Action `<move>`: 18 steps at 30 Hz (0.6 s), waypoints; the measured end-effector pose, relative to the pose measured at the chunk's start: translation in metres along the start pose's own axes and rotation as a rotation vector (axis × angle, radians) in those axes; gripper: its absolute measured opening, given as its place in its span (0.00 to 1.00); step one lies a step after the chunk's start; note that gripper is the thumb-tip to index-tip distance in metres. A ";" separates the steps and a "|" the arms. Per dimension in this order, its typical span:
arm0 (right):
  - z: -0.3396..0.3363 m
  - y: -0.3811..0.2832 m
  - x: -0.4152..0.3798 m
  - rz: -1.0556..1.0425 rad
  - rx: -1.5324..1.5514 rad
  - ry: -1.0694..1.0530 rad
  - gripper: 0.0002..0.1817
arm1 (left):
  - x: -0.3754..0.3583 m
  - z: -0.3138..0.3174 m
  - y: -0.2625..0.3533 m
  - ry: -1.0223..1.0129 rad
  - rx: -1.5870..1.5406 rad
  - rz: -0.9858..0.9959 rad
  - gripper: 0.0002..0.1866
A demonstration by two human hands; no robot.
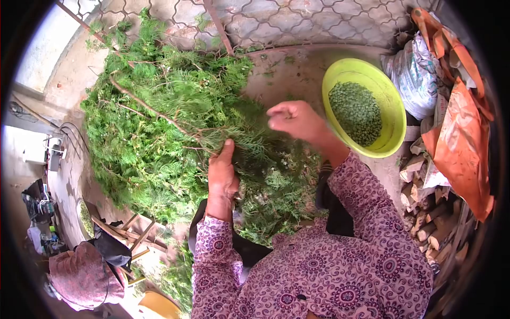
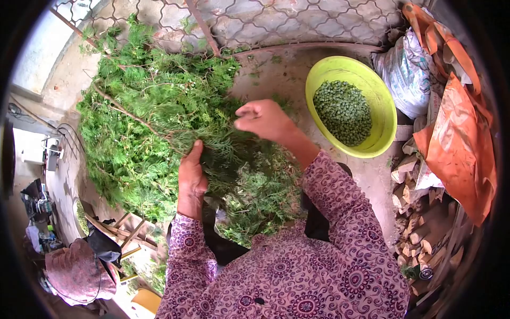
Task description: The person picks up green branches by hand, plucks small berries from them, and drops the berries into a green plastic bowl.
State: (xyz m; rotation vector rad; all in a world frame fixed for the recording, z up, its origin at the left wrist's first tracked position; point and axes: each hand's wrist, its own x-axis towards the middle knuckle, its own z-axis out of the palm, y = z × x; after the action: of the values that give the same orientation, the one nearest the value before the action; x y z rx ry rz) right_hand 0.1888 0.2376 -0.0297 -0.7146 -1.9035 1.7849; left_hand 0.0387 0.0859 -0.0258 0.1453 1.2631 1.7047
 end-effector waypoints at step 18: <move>-0.018 -0.038 -0.017 -0.035 -0.479 0.011 0.34 | 0.007 -0.019 0.022 0.199 0.014 0.129 0.20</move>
State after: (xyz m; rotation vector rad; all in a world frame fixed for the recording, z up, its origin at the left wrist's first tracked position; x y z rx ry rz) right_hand 0.2100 0.2396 0.0099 -0.8366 -2.3474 1.3047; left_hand 0.0096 0.0786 -0.0202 0.0673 1.4382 1.8580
